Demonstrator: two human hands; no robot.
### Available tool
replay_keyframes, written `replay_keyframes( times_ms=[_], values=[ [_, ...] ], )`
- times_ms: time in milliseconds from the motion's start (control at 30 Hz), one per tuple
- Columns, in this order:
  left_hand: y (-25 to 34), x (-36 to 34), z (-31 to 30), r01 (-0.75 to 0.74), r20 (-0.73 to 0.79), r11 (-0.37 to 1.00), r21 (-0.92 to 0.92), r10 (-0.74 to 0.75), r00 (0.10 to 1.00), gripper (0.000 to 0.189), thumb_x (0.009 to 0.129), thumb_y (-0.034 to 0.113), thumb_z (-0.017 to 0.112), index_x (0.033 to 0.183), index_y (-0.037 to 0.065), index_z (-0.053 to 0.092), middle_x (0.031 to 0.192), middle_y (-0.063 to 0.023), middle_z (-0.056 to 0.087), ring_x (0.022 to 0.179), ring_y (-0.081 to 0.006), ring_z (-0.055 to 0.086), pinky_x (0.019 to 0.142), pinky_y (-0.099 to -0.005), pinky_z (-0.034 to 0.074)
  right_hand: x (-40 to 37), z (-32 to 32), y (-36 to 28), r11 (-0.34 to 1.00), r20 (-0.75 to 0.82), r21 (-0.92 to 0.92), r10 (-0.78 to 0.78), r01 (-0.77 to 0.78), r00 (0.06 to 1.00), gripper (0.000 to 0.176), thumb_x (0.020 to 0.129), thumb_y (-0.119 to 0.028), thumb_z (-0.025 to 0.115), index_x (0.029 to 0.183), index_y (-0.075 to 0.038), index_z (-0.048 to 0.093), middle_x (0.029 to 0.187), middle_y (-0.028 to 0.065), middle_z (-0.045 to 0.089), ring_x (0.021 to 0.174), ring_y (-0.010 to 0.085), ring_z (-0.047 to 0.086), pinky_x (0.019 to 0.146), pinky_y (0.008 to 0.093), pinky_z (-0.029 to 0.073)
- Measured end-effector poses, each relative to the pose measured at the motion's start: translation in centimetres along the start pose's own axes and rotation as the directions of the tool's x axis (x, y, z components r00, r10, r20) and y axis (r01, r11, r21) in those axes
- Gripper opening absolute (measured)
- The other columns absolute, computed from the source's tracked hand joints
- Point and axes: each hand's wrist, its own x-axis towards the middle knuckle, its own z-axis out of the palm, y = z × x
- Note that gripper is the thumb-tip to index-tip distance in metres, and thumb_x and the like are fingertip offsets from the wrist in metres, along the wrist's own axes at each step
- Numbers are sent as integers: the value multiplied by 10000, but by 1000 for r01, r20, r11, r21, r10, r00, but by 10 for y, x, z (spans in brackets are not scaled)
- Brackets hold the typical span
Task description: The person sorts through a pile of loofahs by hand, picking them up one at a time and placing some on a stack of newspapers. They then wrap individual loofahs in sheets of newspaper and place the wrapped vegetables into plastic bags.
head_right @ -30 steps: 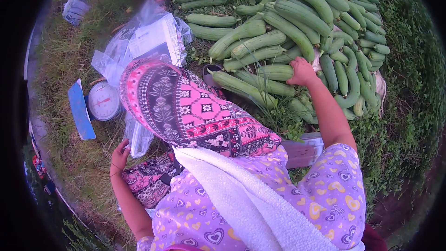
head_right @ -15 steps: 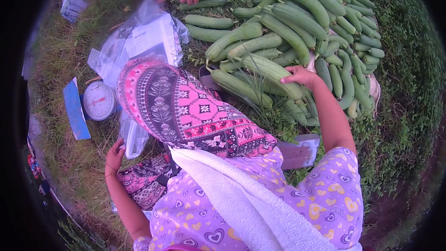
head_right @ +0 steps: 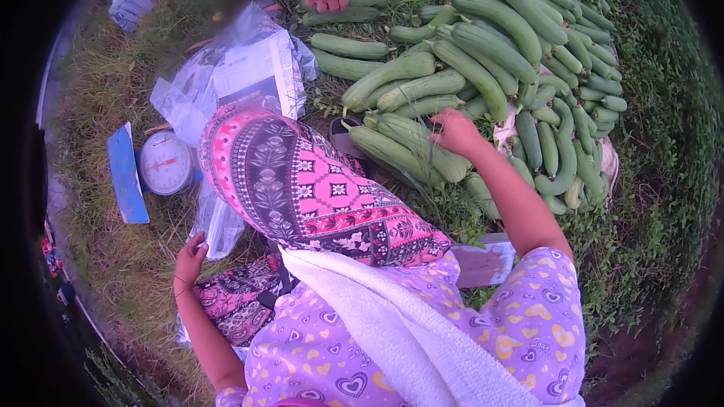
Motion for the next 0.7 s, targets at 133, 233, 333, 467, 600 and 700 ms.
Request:
replay_keyframes(
  times_ms=[133, 233, 333, 467, 600, 700],
  values=[
    [2, 0, 1, -1, -7, 1000, -8, 1, 1000, 476, 885, 150, 603, 1303, -43, 481, 1192, -149, 598, 998, -191, 609, 868, -302, 477, 28, -70, -13, 996, -555, -47, -91, 78, 827, 547, 675, -128, 756, 1187, -102, 565, 1151, 104, 551, 1082, 307, 512, 935, 406, 435],
    [0, 1, 0, -24, -11, 1000, -17, 24, 1000, 477, 882, 145, 603, 1304, -41, 481, 1182, -147, 602, 991, -192, 611, 863, -303, 480, 52, -109, 10, 987, -746, -142, -58, -73, 663, 601, 670, -126, 763, 1225, -122, 533, 1173, 77, 531, 1102, 305, 494, 940, 418, 422],
    [1, 1, -3, -29, -26, 1000, 0, 29, 999, 478, 880, 140, 604, 1306, -38, 481, 1180, -148, 601, 985, -192, 610, 859, -305, 480, 65, -122, 43, 934, -647, -185, 119, -306, 753, 616, 682, -188, 772, 1241, -127, 523, 1196, 76, 521, 1117, 296, 492, 937, 422, 424],
    [3, -1, -2, -44, -48, 999, -3, 43, 998, 479, 877, 135, 606, 1306, -37, 481, 1185, -152, 599, 978, -189, 609, 854, -303, 480, 71, -128, 74, 956, -527, -171, 114, -237, 842, 637, 692, -295, 775, 1250, -109, 531, 1145, 97, 556, 1096, 294, 522, 929, 407, 434],
    [0, -1, -2, -36, -25, 999, 18, 36, 999, 476, 876, 131, 604, 1304, -40, 482, 1190, -158, 599, 993, -192, 608, 862, -304, 479, 77, -139, 95, 996, -486, -15, 69, -87, 871, 662, 728, -394, 752, 1266, -71, 540, 1132, 136, 602, 1058, 278, 577, 929, 366, 444],
    [0, 3, -2, -36, -15, 999, 27, 37, 999, 474, 875, 137, 605, 1298, -42, 487, 1187, -164, 602, 1000, -195, 609, 862, -306, 480, 77, -153, 101, 906, -275, 421, 177, -47, 945, 691, 790, -476, 694, 1289, -27, 531, 1163, 135, 619, 1017, 197, 603, 920, 314, 444]
  ],
)
